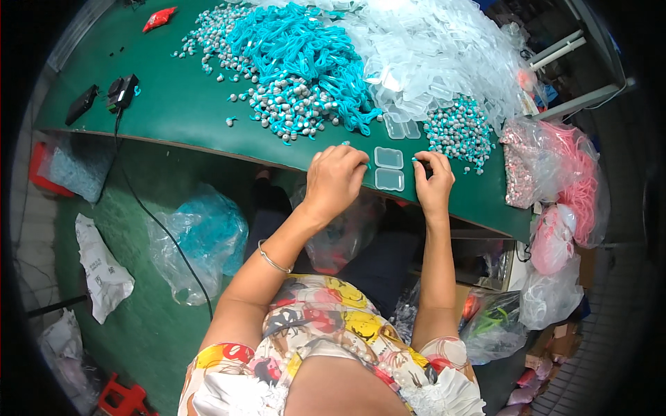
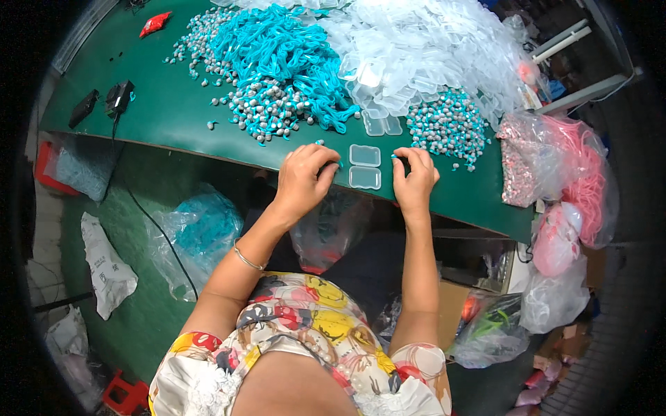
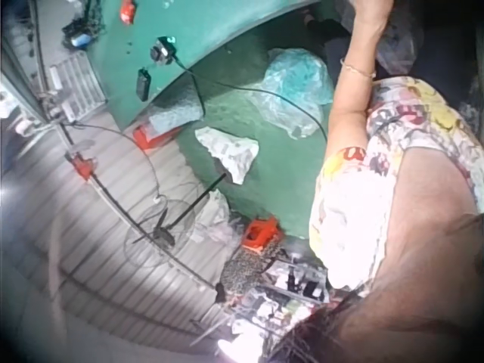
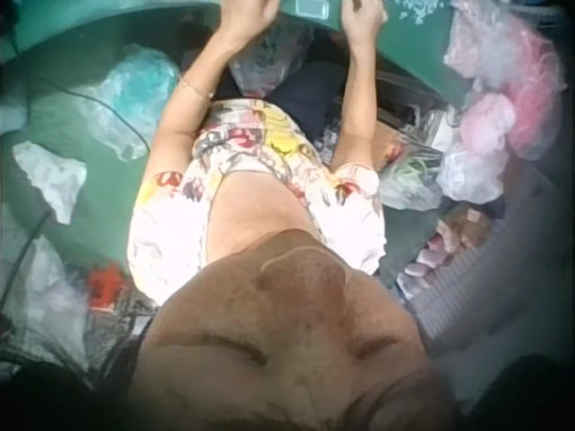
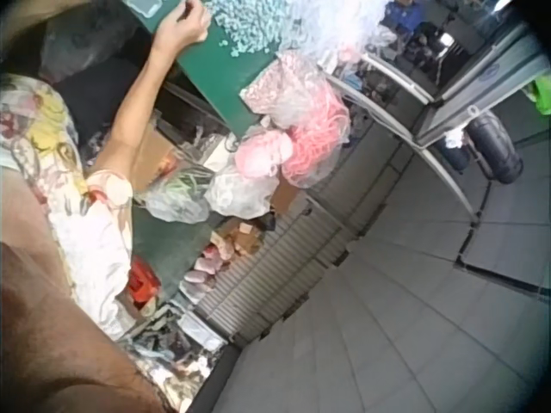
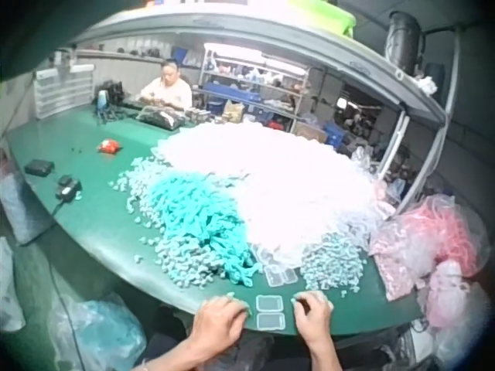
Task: The person repeatedly picks up small teal and white beads from a green table and places them into small clear plastic containers. They then close the containers and set them aside, continuing the process with the remaining beads.
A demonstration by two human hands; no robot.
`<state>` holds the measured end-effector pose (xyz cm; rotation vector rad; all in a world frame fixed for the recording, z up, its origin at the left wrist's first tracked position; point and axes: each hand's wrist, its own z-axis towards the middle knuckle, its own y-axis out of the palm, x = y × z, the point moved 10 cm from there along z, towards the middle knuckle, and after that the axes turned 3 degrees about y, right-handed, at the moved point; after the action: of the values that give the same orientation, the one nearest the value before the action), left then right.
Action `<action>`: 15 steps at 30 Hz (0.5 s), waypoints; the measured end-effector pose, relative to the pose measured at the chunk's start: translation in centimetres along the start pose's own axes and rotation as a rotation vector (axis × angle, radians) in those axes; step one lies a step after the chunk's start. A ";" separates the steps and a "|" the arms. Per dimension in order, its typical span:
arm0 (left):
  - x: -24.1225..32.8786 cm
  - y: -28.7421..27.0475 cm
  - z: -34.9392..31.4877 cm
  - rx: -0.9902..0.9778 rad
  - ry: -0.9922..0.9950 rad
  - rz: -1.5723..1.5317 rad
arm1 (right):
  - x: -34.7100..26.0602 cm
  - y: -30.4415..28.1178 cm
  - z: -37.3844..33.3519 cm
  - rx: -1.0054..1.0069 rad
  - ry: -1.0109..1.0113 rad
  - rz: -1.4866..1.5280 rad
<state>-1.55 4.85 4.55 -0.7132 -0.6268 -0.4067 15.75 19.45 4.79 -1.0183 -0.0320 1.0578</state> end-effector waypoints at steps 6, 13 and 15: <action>0.3 1.3 0.1 -0.070 -0.091 -0.236 | -0.3 0.4 -0.2 -0.101 -0.012 -0.019; 2.0 2.2 -0.3 -0.122 -0.032 -0.099 | -4.9 -0.7 -1.3 -0.259 -0.035 0.145; 2.6 2.5 -0.5 -0.107 0.016 -0.021 | -6.1 -0.3 -1.7 -0.273 -0.100 0.067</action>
<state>1.95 5.86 4.78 -0.8051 -0.6009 -0.4672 13.49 13.78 6.61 -1.2177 -0.2306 1.1870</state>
